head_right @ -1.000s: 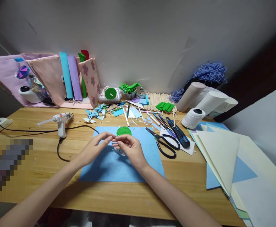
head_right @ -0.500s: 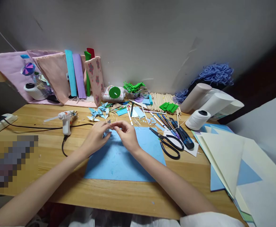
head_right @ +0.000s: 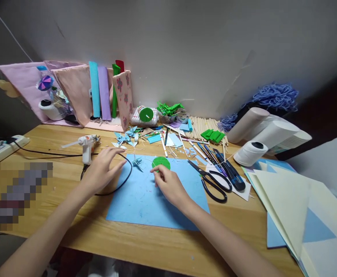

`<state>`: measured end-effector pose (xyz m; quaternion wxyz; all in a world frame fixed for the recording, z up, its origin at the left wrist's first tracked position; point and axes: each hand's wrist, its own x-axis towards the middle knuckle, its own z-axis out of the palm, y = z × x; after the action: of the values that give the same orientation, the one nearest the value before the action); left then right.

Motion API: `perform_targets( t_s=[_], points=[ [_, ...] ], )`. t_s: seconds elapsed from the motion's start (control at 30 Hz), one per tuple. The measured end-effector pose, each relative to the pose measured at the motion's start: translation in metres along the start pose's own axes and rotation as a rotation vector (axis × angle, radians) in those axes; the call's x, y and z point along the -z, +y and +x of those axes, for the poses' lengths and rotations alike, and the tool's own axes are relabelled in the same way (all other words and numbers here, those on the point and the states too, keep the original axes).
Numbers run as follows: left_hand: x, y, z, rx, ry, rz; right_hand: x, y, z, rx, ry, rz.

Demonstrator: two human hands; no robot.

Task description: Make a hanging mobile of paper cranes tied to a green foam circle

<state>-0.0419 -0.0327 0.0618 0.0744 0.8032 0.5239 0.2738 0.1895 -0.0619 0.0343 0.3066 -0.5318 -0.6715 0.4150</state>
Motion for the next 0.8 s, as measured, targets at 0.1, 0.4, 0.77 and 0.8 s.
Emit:
perform_targets(
  t_s=[0.1, 0.4, 0.77, 0.8],
  points=[
    [0.019, -0.018, -0.032, 0.236, 0.09, -0.048, -0.007, -0.018, 0.006, 0.081, -0.078, -0.037],
    [0.016, -0.1, -0.051, 0.61, 0.199, 0.118, -0.133, -0.077, 0.079, 0.14, -0.204, 0.163],
    [0.04, -0.073, -0.065, 0.573, 0.311, 0.114, -0.202, -0.101, 0.129, 0.15, -0.132, 0.263],
    [0.044, -0.065, -0.068, 0.545, 0.317, 0.124, -0.199, -0.104, 0.126, 0.158, -0.16, 0.307]
  ],
)
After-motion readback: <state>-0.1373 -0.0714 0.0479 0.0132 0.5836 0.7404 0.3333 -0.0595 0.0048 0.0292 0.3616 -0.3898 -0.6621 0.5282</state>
